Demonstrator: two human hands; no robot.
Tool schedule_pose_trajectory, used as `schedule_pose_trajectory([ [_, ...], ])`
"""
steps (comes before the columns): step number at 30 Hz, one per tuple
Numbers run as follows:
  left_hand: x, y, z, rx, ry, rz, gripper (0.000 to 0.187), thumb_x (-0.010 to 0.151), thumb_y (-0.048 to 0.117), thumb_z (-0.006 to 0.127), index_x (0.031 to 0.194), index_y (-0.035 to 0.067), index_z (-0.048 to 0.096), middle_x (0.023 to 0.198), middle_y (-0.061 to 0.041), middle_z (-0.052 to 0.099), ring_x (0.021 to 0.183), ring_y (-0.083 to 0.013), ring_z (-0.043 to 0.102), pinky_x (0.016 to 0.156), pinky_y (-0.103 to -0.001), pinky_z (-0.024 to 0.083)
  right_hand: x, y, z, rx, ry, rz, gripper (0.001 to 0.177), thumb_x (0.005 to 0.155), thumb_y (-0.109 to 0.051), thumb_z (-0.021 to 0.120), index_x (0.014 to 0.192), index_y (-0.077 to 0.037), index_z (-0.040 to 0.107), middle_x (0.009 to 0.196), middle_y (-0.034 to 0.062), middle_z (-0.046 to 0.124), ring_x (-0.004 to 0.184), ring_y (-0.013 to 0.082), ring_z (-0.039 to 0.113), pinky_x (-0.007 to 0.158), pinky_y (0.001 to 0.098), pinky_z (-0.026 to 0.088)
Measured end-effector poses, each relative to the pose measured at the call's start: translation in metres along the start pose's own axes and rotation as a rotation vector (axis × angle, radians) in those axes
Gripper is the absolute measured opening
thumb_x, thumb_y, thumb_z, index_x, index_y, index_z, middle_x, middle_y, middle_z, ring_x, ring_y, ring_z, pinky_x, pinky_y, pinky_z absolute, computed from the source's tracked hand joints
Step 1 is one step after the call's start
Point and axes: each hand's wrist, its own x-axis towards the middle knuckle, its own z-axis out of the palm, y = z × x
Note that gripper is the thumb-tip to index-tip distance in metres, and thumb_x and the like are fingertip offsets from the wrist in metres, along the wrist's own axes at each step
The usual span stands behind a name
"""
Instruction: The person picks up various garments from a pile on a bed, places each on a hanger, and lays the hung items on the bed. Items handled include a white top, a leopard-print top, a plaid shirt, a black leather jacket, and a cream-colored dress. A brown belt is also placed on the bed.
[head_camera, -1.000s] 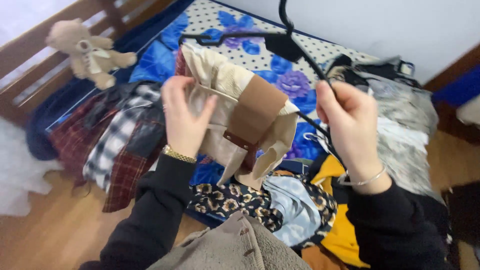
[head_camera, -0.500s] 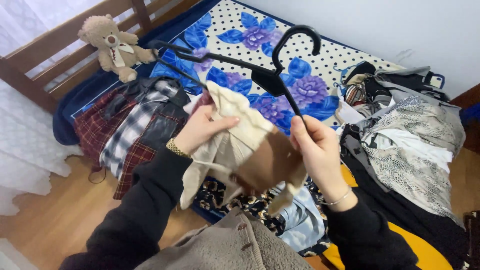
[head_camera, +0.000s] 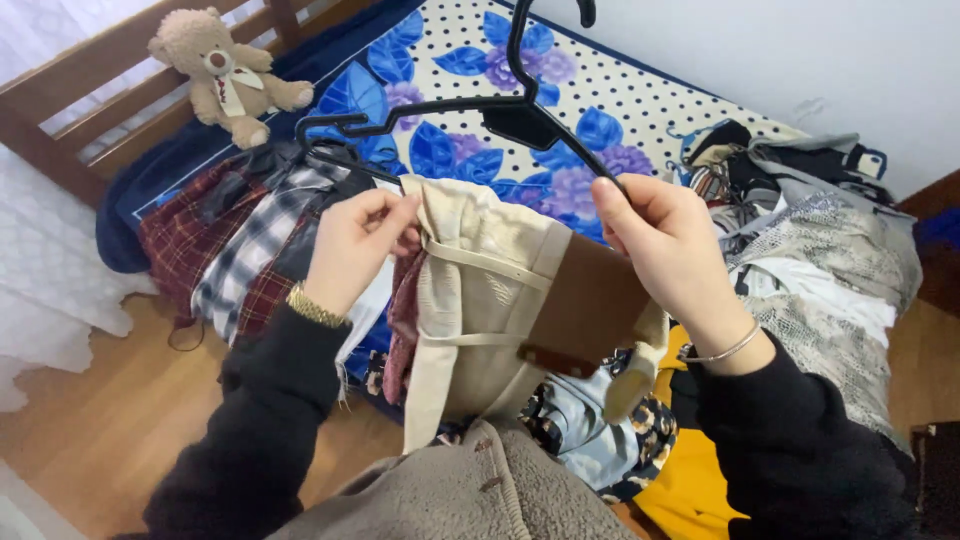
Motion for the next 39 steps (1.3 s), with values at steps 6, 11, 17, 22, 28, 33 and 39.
schedule_pose_trajectory([
  [6,-0.025,-0.055,0.026,0.608,-0.107,0.084,0.043,0.083,0.037,0.078,0.102,0.003,0.062,0.091,-0.026,0.067,0.094,-0.0472,0.068,0.082,-0.058,0.053,0.005,-0.018,0.001,0.005,-0.036,-0.016,0.048,0.112,-0.023,0.057,0.065,-0.014,0.057,0.051,-0.0036,0.045,0.055,0.0079,0.039,0.053,0.0206,0.035],
  [11,-0.017,-0.016,-0.008,0.272,0.112,0.282,0.016,0.09,0.01,0.076,0.105,0.012,0.072,0.095,-0.004,0.074,0.088,-0.0167,0.074,0.079,-0.029,0.061,0.023,-0.026,-0.021,-0.112,0.071,-0.044,0.051,0.118,-0.022,0.054,0.068,-0.014,0.049,0.056,-0.0035,0.043,0.057,0.0073,0.036,0.057,0.0229,0.031],
  [17,-0.006,0.006,-0.023,0.208,0.094,0.334,0.063,0.084,0.027,0.075,0.135,0.01,0.043,0.138,-0.011,0.044,0.124,-0.0253,0.052,0.099,-0.043,0.051,0.04,-0.047,-0.03,-0.152,-0.044,-0.182,0.051,0.121,-0.018,0.05,0.07,-0.012,0.047,0.062,-0.0043,0.044,0.057,0.0067,0.04,0.058,0.0225,0.034],
  [22,-0.005,-0.035,-0.001,0.31,-0.114,0.111,0.116,0.073,0.036,0.086,0.161,0.009,0.013,0.164,-0.018,0.036,0.147,-0.0303,0.042,0.118,-0.042,0.034,0.064,-0.062,-0.032,-0.257,-0.021,-0.24,0.054,0.124,-0.023,0.05,0.071,-0.011,0.044,0.062,-0.0035,0.044,0.059,0.0068,0.038,0.062,0.0241,0.034],
  [28,-0.013,-0.08,-0.002,0.159,0.1,-0.083,0.059,0.079,0.036,0.073,0.131,0.013,0.059,0.126,-0.004,0.072,0.113,-0.0168,0.065,0.098,-0.034,0.048,0.11,-0.075,-0.021,-0.374,-0.129,-0.464,0.051,0.129,-0.006,0.053,0.079,-0.007,0.044,0.068,-0.0007,0.044,0.063,0.0098,0.041,0.066,0.0259,0.035],
  [33,-0.024,-0.122,-0.04,-0.132,0.292,-0.005,0.031,0.099,0.021,0.065,0.126,0.005,0.065,0.11,-0.006,0.076,0.094,-0.0092,0.067,0.081,-0.026,0.056,0.15,-0.08,0.002,-0.795,-0.234,-0.519,0.02,0.096,0.002,0.047,0.079,-0.009,0.045,0.073,-0.0005,0.047,0.063,0.0155,0.041,0.062,0.0331,0.032],
  [39,-0.082,-0.146,-0.103,-0.103,0.061,-0.082,0.116,0.071,0.025,0.088,0.163,0.013,0.017,0.159,-0.005,0.044,0.143,-0.0157,0.041,0.117,-0.035,0.033,0.132,-0.159,0.079,-0.366,-0.352,-0.397,0.015,0.094,-0.01,0.04,0.079,-0.01,0.04,0.071,0.0004,0.042,0.062,0.0092,0.035,0.061,0.0239,0.028],
])
